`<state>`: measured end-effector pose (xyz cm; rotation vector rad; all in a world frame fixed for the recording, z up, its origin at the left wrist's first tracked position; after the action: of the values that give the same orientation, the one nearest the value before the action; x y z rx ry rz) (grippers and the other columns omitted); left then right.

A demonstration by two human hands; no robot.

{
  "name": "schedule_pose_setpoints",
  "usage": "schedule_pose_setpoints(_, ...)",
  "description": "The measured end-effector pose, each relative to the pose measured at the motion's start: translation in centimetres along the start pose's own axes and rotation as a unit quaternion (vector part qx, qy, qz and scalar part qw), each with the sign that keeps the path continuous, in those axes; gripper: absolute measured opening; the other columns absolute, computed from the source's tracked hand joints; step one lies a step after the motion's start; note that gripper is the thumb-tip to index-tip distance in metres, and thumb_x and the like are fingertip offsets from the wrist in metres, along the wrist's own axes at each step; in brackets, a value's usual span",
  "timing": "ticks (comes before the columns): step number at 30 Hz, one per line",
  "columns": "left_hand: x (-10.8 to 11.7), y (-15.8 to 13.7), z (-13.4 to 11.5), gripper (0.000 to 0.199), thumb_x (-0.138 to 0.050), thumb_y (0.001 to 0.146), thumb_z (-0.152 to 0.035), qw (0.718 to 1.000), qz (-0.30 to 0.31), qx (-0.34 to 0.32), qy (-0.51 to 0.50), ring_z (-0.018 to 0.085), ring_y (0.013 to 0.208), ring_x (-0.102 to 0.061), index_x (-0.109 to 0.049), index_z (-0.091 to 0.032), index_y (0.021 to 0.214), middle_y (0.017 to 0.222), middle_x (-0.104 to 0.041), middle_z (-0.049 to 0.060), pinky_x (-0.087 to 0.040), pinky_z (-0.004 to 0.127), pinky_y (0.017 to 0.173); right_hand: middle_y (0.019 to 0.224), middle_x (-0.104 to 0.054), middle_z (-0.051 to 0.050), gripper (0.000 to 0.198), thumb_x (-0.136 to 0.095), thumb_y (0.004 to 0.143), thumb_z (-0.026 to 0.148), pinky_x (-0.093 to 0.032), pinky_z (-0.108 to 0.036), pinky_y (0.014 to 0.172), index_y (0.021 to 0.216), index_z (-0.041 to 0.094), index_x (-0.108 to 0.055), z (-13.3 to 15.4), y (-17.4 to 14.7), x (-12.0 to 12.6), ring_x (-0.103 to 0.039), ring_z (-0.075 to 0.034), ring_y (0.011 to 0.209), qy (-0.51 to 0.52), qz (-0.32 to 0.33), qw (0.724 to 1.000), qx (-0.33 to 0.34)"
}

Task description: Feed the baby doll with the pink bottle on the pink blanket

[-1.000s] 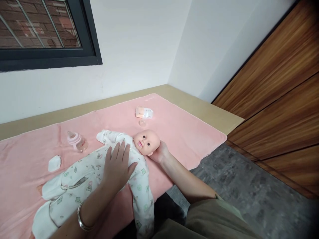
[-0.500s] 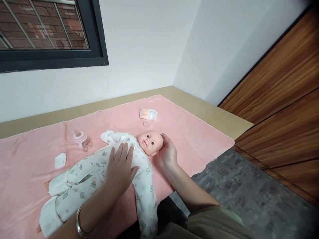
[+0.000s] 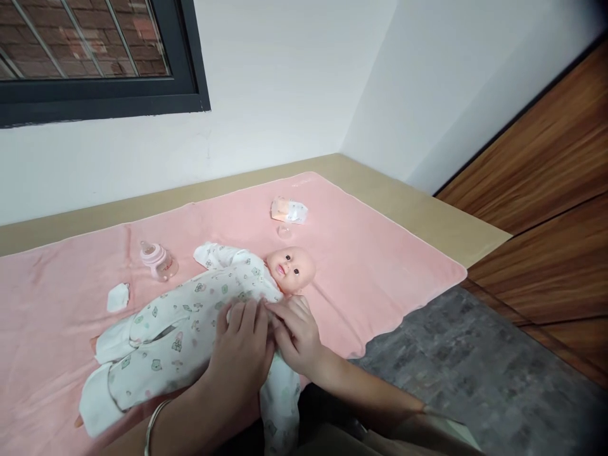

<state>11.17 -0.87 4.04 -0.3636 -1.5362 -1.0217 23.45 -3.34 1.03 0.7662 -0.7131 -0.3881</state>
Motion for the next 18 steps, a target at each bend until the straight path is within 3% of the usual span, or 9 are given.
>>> schedule_pose_setpoints(3,0.0,0.2,0.2,0.042,-0.061,0.087,-0.024,0.999,0.011,0.042,0.008,0.030,0.084,-0.062,-0.064,-0.005,0.124,0.097,-0.068,0.015,-0.053,0.049,0.074,0.086,-0.060,-0.006,0.037,-0.045,0.092,0.014,-0.041,-0.031,0.071,0.127,0.011,-0.056,0.1,0.7,-0.2,-0.050,-0.015,0.080,-0.020,0.079,0.996,0.045)
schedule_pose_setpoints(6,-0.2,0.3,0.1,0.041,-0.062,0.083,-0.019,0.999,0.025,0.038,0.011,0.029,0.077,-0.063,-0.064,-0.002,0.120,0.089,-0.068,0.014,-0.054,0.046,0.066,0.093,-0.064,-0.008,0.048,-0.046,0.088,0.014,-0.047,-0.034,0.070,0.136,0.007,-0.050,0.6,1.4,-0.2,-0.056,-0.018,0.082,-0.092,0.175,0.977,0.084)
schedule_pose_setpoints(9,-0.3,0.4,0.1,0.043,-0.059,0.079,-0.012,0.999,0.043,0.012,0.002,0.027,0.070,-0.064,-0.063,0.001,0.120,0.086,-0.070,0.014,-0.055,0.044,0.062,0.090,-0.066,-0.010,0.059,-0.052,0.081,0.017,-0.051,-0.039,0.069,0.138,0.001,-0.048,1.3,1.7,-0.6,-0.061,-0.022,0.078,-0.201,0.248,0.940,0.121)
schedule_pose_setpoints(14,-0.7,0.3,0.5,0.046,-0.054,0.086,-0.013,0.990,0.123,-0.050,-0.040,0.024,0.059,-0.065,-0.054,0.000,0.130,0.092,-0.074,0.012,-0.050,0.039,0.047,0.099,-0.067,-0.027,0.063,-0.054,0.070,0.015,-0.048,-0.044,0.062,0.128,-0.009,-0.054,2.6,1.4,-1.0,-0.064,-0.029,0.072,-0.315,0.245,0.887,0.234)
schedule_pose_setpoints(18,-0.8,0.3,1.1,0.025,-0.058,0.088,-0.020,0.982,0.169,-0.043,-0.078,0.024,0.059,-0.066,-0.062,-0.012,0.111,0.083,-0.073,0.006,-0.047,0.035,0.046,0.115,-0.064,-0.031,0.056,-0.055,0.072,0.022,-0.047,-0.041,0.063,0.123,-0.004,-0.059,2.5,1.6,-0.6,-0.066,-0.032,0.082,-0.284,0.222,0.890,0.281)
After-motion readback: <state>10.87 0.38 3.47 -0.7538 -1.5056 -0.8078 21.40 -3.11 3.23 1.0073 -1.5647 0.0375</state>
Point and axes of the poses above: each hand's wrist, its own y-axis towards the middle knuckle, its own x-axis out of the back of the hand, z = x × y, the point moved 5 cm from there along y, towards the middle knuckle
